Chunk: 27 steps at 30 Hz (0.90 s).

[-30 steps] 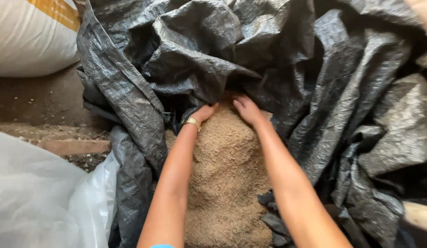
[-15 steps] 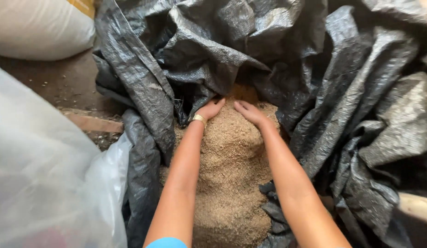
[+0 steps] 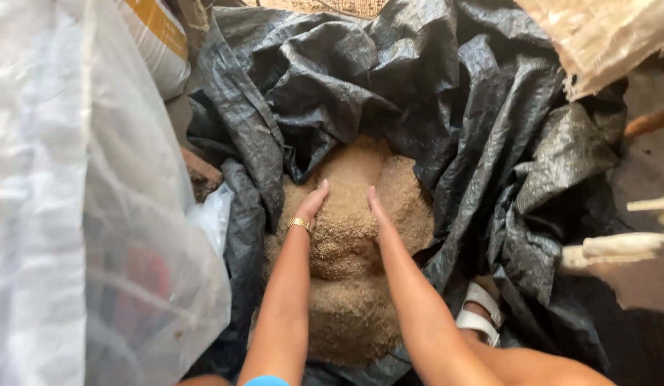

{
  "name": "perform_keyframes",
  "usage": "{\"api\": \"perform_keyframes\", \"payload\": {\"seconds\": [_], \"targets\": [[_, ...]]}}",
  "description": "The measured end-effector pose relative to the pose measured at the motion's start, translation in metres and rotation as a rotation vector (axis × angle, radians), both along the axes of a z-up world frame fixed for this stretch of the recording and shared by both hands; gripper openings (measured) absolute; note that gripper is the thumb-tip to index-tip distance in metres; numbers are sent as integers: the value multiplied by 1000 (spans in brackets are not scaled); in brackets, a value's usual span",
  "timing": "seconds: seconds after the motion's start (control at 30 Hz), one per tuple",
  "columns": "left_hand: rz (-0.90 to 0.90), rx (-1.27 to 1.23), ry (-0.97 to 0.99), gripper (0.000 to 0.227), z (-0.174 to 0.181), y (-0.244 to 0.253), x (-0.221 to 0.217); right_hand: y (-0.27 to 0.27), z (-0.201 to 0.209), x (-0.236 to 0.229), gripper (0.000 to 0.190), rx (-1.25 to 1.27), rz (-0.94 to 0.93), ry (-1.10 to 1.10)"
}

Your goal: The person sits cross-legged and repeatedly scoops and sifts a pile of grain with both hands inside a black bag. The hands lift and let the grain fall back into the pile, maintaining a consistent repetitive motion.

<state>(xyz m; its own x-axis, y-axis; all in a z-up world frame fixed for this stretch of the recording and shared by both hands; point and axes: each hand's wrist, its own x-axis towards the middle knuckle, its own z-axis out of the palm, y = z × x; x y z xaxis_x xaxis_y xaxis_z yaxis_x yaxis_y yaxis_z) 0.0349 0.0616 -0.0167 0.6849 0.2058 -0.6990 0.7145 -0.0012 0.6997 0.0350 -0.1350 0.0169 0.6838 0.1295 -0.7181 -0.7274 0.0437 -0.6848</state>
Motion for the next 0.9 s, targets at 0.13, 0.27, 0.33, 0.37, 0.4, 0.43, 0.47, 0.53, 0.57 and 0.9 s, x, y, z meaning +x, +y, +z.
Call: {"api": "perform_keyframes", "payload": {"seconds": [0.13, 0.27, 0.33, 0.37, 0.4, 0.43, 0.47, 0.53, 0.57, 0.9], "targets": [[261, -310, -80, 103, 24, -18, -33, 15, -75, -7, 121, 64, -83, -18], [318, -233, -115, 101, 19, -42, -50, 31, 13, -55, 104, 90, -189, -122], [358, -189, -168, 88, 8, -53, -55, 25, -24, -60, 102, 71, -211, -155], [418, -170, -233, 75, -1, -57, -55, 21, -74, -51, 98, 82, -269, -218], [477, -150, -298, 62, -10, -60, -55, 29, -119, -32, 94, 93, -328, -281], [473, -151, -293, 62, -5, -63, -54, 32, -86, -36, 94, 90, -332, -278], [478, -141, -351, 53, -1, -66, -53, 35, -54, -41, 87, 5, -327, -334], [482, -137, -392, 45, 9, -76, -63, 32, -29, -50, 79, -95, -323, -376], [418, -29, -330, 54, 18, -78, -67, 30, -34, -49, 74, -162, -304, -436], [472, -64, -381, 58, 155, -104, -154, 22, 10, -103, 54, -145, -300, -469]]}}
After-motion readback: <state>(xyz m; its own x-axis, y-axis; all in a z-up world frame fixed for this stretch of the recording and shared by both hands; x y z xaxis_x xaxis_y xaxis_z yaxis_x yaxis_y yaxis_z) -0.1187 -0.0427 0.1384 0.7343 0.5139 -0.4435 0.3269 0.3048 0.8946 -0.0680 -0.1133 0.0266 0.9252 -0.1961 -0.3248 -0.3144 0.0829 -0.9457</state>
